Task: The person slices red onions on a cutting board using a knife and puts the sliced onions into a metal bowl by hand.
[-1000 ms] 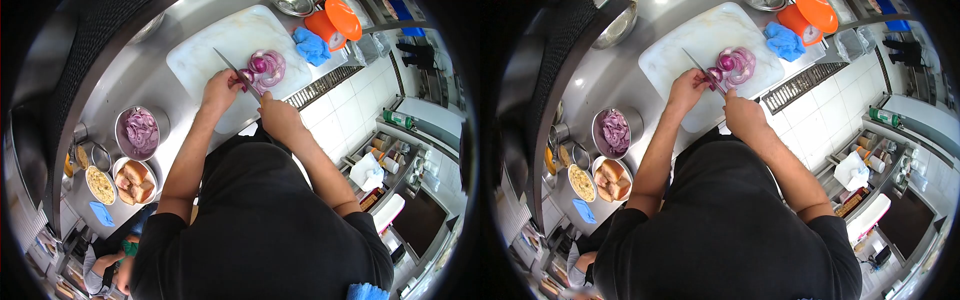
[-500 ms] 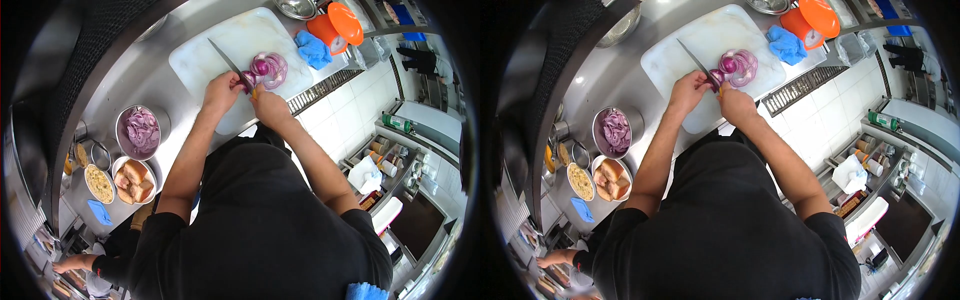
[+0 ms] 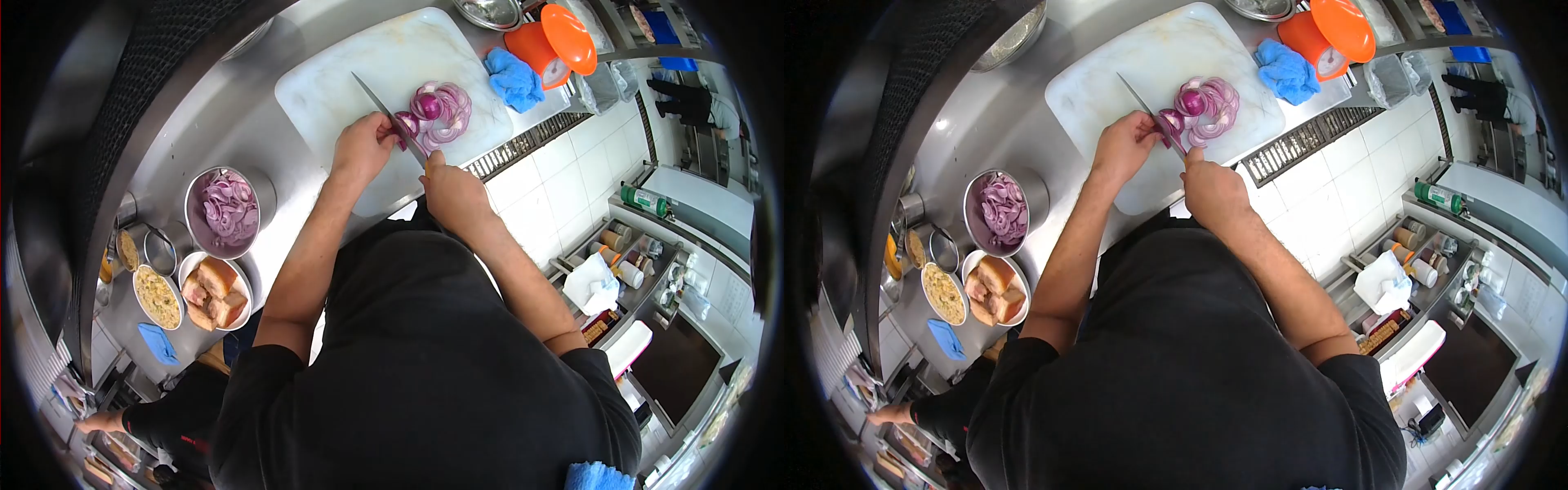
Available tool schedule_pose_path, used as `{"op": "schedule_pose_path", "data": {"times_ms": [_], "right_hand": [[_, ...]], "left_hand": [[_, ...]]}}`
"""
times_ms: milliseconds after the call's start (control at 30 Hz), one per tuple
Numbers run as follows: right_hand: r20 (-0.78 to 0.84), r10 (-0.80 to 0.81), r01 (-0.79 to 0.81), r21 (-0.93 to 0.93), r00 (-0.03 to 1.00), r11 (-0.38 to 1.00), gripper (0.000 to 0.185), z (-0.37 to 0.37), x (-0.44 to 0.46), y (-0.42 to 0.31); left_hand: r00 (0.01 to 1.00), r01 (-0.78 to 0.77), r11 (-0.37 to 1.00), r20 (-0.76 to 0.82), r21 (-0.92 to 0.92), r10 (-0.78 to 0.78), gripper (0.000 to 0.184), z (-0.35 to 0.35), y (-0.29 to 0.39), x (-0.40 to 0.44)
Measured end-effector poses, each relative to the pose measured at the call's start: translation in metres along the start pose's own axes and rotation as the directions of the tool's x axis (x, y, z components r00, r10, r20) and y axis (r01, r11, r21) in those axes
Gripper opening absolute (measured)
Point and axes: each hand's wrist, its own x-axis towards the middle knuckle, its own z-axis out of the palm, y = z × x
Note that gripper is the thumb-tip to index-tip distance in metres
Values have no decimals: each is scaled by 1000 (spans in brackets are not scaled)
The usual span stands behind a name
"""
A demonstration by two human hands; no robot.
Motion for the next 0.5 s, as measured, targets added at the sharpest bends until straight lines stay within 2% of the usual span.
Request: {"op": "schedule_pose_path", "data": {"times_ms": [33, 300, 500], "right_hand": [[25, 13, -13, -13, 1000, 1000, 32, 0, 2, -1], [-77, 30, -25, 60, 997, 998, 32, 42, 39, 4], [-53, -29, 32, 57, 998, 998, 31, 10, 36, 8]], "left_hand": [[1000, -4, 1000, -2, 1, 4, 20, 1, -1, 1], [1000, 23, 1000, 9, 8, -23, 22, -2, 1, 1], [999, 30, 999, 32, 29, -31, 22, -2, -1, 1]]}}
